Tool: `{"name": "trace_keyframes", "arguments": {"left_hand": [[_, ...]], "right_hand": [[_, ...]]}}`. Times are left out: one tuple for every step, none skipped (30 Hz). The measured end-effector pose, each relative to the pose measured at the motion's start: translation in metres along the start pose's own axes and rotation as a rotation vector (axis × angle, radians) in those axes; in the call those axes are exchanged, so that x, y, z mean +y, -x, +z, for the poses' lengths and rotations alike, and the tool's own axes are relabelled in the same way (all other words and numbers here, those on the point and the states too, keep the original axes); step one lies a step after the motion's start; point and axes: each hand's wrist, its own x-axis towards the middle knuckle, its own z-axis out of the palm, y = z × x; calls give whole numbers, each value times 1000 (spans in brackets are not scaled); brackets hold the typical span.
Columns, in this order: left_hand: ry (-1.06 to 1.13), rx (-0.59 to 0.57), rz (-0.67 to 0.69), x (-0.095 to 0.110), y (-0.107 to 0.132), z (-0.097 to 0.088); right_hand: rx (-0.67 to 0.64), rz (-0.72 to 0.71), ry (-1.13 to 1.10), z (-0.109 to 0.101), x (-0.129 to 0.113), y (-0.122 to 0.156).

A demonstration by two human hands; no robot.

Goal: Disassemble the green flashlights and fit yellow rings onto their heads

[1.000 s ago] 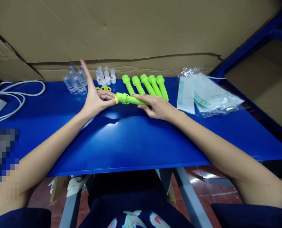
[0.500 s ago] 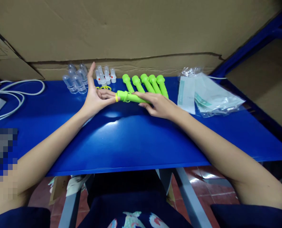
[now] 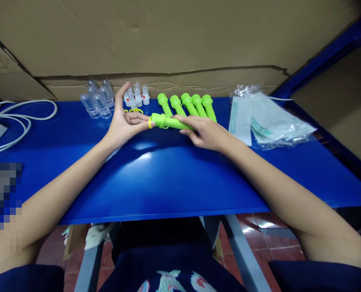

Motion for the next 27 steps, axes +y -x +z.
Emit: {"name": "trace_keyframes", "arguments": {"left_hand": [[-3, -2, -5, 2, 1, 0], [-9, -7, -13, 4, 1, 1], [-17, -14, -23, 6, 2, 1], [-25, -23, -33, 8, 3, 2], [-33, -31, -43, 10, 3, 2], [-40, -35, -51, 12, 4, 3], [-46, -34, -56, 13, 4, 3], [-52, -28, -59, 13, 4, 3], [-58, -21, -60, 13, 4, 3], [-64, -15, -60, 13, 3, 3], [-70, -14, -60, 12, 3, 3], [-76, -14, -61, 12, 3, 3], [-82, -15, -66, 12, 3, 3], [-85, -14, -73, 12, 3, 3], [-84, -10, -82, 12, 3, 3], [-79, -4, -91, 12, 2, 3], [-72, 3, -99, 12, 2, 3], [-64, 8, -102, 12, 2, 3], [-59, 9, -102, 13, 2, 3], [-56, 6, -98, 12, 2, 3], [-59, -2, -92, 12, 2, 3], [-64, -12, -85, 11, 2, 3], [-72, -22, -78, 11, 2, 2], [-80, -31, -73, 10, 2, 1], [-90, -40, -70, 9, 2, 0], [-99, -48, -68, 8, 2, 0], [-106, -56, -67, 7, 1, -1]], "right_hand": [[-1, 2, 7, -1, -1, 0], [-3, 5, 14, -2, -1, 0], [-4, 9, 20, -2, -2, 0], [-4, 13, 26, -3, -3, 1], [-2, 16, 30, -3, -3, 1], [0, 19, 33, -4, -4, 1], [3, 20, 37, -4, -4, 1], [5, 20, 41, -4, -4, 1], [5, 19, 47, -4, -4, 1], [5, 18, 52, -4, -4, 2], [4, 17, 57, -4, -4, 2], [4, 16, 61, -4, -5, 2], [4, 16, 64, -4, -5, 2], [4, 16, 65, -4, -5, 2], [4, 17, 65, -3, -5, 2], [4, 19, 65, -3, -5, 2], [3, 21, 65, -3, -5, 2], [1, 24, 64, -3, -6, 2], [-1, 26, 62, -3, -6, 2], [-2, 28, 60, -3, -6, 2], [-3, 28, 58, -3, -6, 2], [-2, 27, 57, -3, -6, 2], [-1, 27, 57, -3, -6, 2], [0, 26, 58, -3, -6, 2], [1, 27, 58, -3, -6, 2], [1, 29, 57, -3, -6, 2], [0, 32, 54, -4, -7, 2]]}}
